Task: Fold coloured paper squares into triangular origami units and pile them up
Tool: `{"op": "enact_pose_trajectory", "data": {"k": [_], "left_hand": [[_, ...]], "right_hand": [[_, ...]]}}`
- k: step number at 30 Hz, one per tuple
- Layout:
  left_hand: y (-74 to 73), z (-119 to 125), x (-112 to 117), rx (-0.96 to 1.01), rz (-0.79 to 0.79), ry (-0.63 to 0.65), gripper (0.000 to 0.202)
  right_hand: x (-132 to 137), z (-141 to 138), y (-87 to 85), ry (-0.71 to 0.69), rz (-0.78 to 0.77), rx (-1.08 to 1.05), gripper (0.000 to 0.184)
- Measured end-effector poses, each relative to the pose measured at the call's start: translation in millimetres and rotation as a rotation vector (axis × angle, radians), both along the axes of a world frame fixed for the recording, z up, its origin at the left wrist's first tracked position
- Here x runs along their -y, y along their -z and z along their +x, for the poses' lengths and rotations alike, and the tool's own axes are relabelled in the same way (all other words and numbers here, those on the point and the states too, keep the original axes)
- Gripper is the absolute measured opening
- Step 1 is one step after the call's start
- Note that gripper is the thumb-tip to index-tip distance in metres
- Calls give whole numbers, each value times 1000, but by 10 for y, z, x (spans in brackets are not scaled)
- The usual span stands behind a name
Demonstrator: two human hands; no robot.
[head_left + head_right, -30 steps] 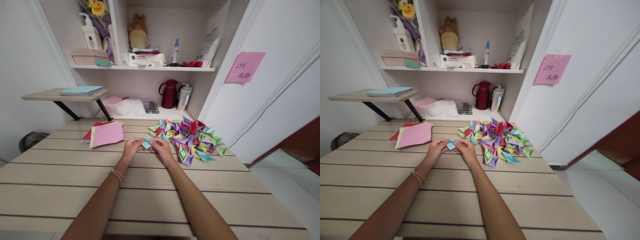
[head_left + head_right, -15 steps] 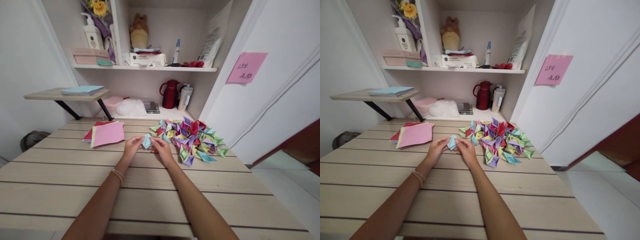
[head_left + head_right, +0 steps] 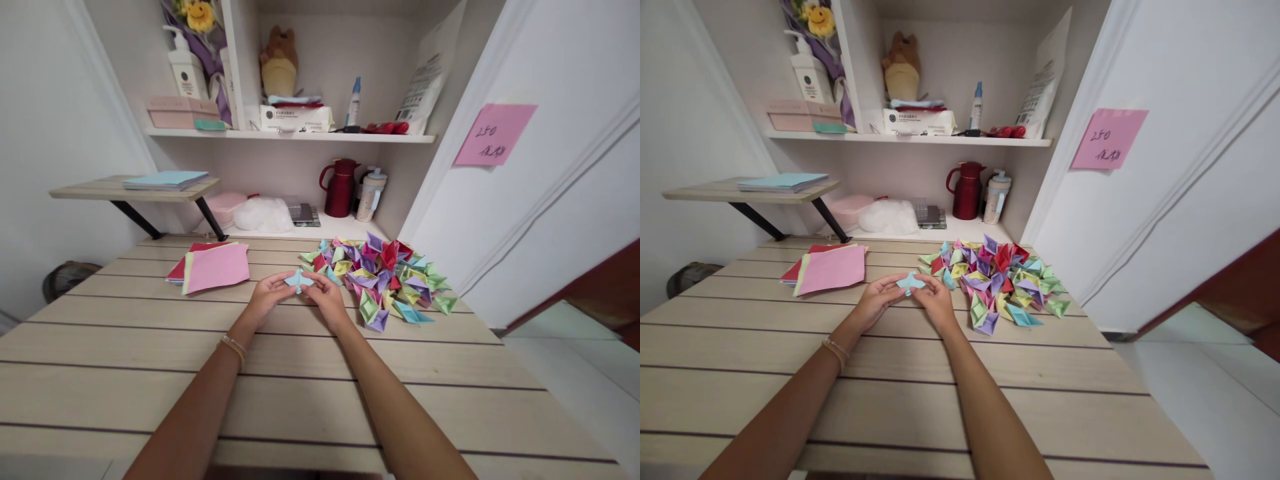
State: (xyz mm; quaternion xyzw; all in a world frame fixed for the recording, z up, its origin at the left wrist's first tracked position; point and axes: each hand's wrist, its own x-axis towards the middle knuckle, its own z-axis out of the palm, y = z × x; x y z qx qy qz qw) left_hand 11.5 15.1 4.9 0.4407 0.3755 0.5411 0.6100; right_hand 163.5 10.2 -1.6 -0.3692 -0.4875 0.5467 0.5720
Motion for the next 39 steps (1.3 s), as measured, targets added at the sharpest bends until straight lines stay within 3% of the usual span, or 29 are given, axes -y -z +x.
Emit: {"op": "enact_pose_trajectory", "data": {"k": [15,26,39], "left_hand": [[47,-11,-38,-50,-15,-124,36],[38,23,-32,-44,-19,-177,34],[59,27,-32,-156,43,-162,32]], "right_hand": [[-18,8,51,-54,106,128,55],[-70,9,148,-29,68,110,41],[-69,16,97,21,49,37,27]]}}
